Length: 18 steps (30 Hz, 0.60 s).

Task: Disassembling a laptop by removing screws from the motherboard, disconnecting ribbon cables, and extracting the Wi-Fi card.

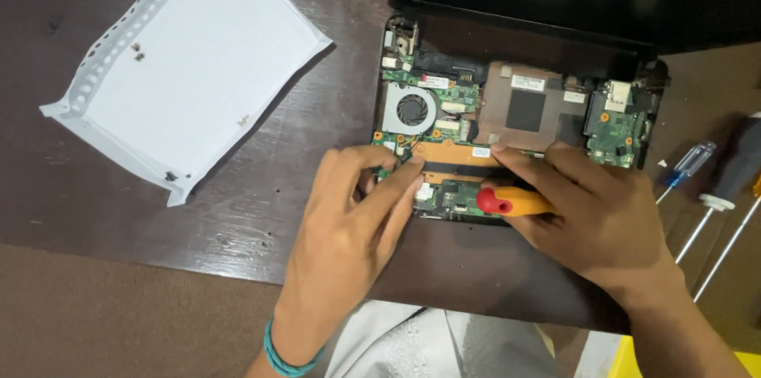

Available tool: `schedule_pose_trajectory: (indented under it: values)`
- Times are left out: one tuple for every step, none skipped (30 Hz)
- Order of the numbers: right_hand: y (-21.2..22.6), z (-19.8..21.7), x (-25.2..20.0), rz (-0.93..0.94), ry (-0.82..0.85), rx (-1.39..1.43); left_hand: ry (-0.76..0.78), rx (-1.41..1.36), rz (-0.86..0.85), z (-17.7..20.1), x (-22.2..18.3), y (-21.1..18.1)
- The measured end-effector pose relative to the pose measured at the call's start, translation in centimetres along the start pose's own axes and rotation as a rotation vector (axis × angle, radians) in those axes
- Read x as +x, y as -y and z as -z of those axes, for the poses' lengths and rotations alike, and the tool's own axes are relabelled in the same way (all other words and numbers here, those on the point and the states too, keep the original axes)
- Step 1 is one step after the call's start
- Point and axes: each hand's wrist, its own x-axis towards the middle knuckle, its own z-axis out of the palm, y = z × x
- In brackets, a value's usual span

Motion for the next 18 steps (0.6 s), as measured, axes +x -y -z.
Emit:
schedule_pose_trajectory:
  values:
    - [0.08,0.03,0.08,0.006,-0.008,-0.013,-0.008,0.007,0.003,-0.05,0.00,-0.02]
    - [0.17,0.06,0.17,0.013,-0.017,-0.026,-0.017,0.015,0.006,-0.08,-0.01,-0.03]
    - [0.15,0.07,0.11,0.011,-0.017,-0.025,-0.015,0.015,0.006,-0.08,0.00,-0.04]
    - [0.15,0.09,0.06,0.006,-0.008,-0.017,-0.004,0.022,0.008,-0.05,0.00,-0.06]
    - [0.12,0.11,0.05,0.001,0.000,-0.009,0.007,0.030,0.010,-0.03,0.01,-0.06]
    - [0.21,0.19,0.22,0.001,-0.001,-0.008,0.007,0.031,0.010,-0.05,0.07,-0.02]
    - [0.33,0.29,0.38,0.003,-0.011,-0.003,0.005,0.029,0.004,-0.05,0.09,-0.02]
    - [0.46,0.39,0.54,0.006,-0.021,0.002,0.003,0.028,-0.002,-0.05,0.10,-0.01]
    - [0.44,0.34,0.54,0.006,-0.022,0.002,0.002,0.029,-0.003,-0.05,0.07,0.02]
    - [0.42,0.29,0.54,0.003,-0.025,0.010,0.005,0.026,0.000,-0.05,0.04,0.04]
    - [0.42,0.28,0.48,-0.001,-0.026,0.018,0.008,0.021,0.003,-0.08,0.00,0.04]
    - [0.52,0.28,0.51,-0.001,-0.025,0.018,0.008,0.020,0.003,-0.07,-0.01,0.03]
    - [0.60,0.29,0.54,-0.016,-0.023,0.023,0.006,0.017,0.005,-0.09,0.00,0.04]
    - [0.69,0.30,0.57,-0.031,-0.020,0.029,0.003,0.014,0.007,-0.10,0.00,0.05]
    - [0.66,0.32,0.45,-0.030,-0.018,0.030,0.003,0.013,0.009,-0.11,-0.01,0.06]
    - [0.65,0.34,0.33,-0.045,-0.005,0.032,0.002,0.001,0.005,-0.09,-0.02,0.07]
    - [0.60,0.35,0.32,-0.059,0.006,0.032,-0.001,-0.009,-0.002,-0.05,0.02,0.13]
    - [0.76,0.92,0.89,-0.056,0.006,0.031,-0.005,-0.009,-0.001,0.01,0.04,0.16]
